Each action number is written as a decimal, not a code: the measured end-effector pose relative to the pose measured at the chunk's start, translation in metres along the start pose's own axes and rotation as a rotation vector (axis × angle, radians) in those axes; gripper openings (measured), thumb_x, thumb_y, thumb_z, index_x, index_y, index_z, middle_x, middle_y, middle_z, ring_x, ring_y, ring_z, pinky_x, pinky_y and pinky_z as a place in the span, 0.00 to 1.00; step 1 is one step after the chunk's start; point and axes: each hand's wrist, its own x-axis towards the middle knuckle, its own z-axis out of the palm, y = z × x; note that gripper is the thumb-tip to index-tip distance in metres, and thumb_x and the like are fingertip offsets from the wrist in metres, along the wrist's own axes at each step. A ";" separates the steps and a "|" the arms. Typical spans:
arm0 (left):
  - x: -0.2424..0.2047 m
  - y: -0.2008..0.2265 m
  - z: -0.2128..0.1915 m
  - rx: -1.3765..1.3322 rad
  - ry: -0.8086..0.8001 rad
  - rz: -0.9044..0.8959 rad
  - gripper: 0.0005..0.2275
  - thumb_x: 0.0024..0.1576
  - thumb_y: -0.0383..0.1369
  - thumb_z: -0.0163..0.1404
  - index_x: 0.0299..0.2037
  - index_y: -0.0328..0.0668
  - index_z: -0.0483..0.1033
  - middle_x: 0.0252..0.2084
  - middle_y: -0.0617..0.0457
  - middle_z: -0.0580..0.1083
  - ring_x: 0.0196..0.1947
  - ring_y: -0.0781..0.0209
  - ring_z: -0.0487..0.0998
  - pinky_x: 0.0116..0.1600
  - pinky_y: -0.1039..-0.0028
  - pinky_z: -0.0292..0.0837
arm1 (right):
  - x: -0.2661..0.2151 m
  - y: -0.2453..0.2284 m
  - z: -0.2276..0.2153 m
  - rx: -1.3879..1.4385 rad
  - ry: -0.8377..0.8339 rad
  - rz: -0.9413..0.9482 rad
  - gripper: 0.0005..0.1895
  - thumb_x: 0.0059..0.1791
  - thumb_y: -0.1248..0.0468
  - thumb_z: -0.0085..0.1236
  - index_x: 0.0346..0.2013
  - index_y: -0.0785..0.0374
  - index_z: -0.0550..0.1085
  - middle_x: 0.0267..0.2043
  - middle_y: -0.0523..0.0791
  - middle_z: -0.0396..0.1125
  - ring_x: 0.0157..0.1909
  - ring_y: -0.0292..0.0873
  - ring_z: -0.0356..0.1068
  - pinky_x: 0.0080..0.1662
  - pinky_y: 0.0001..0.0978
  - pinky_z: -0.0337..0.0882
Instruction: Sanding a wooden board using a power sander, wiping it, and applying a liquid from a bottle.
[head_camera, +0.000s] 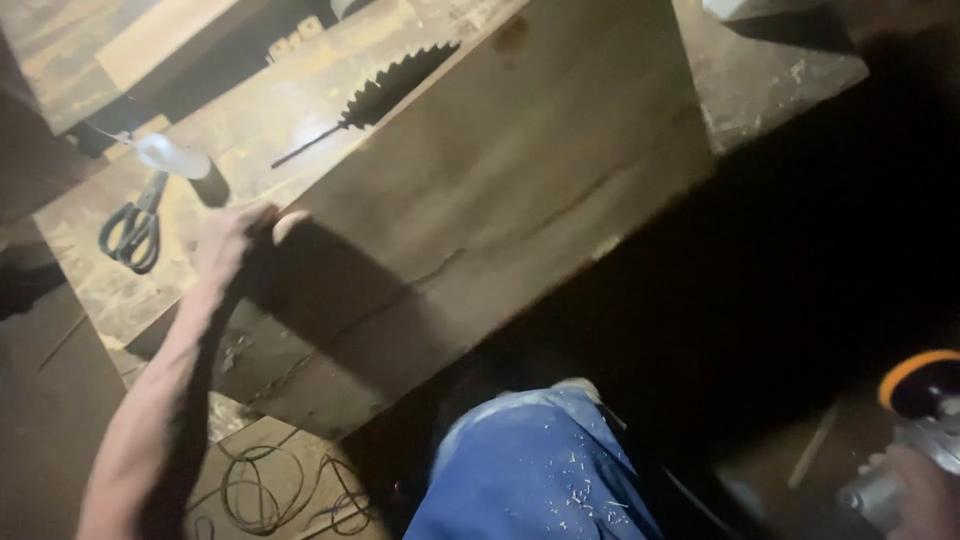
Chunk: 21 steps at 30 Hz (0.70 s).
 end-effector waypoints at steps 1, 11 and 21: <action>0.019 0.033 -0.004 -0.031 -0.101 -0.089 0.09 0.67 0.36 0.53 0.36 0.43 0.73 0.27 0.49 0.72 0.25 0.60 0.70 0.35 0.70 0.67 | -0.010 -0.013 0.024 -0.026 -0.012 -0.013 0.58 0.23 0.91 0.45 0.70 0.70 0.60 0.67 0.56 0.59 0.63 0.55 0.64 0.69 0.42 0.59; 0.076 0.043 0.082 -0.079 -0.241 -0.240 0.31 0.62 0.66 0.46 0.26 0.43 0.70 0.21 0.40 0.70 0.26 0.47 0.76 0.32 0.58 0.66 | 0.010 -0.394 0.099 -0.039 0.415 0.861 0.15 0.47 0.47 0.67 0.31 0.54 0.78 0.20 0.43 0.61 0.17 0.42 0.53 0.18 0.39 0.48; -0.004 0.103 0.053 0.123 0.265 -0.132 0.14 0.56 0.39 0.65 0.51 0.53 0.80 0.56 0.46 0.71 0.54 0.42 0.70 0.60 0.54 0.62 | 0.072 -0.448 0.186 -0.131 -0.035 0.798 0.19 0.39 0.60 0.72 0.43 0.62 0.83 0.35 0.50 0.76 0.35 0.50 0.74 0.38 0.44 0.69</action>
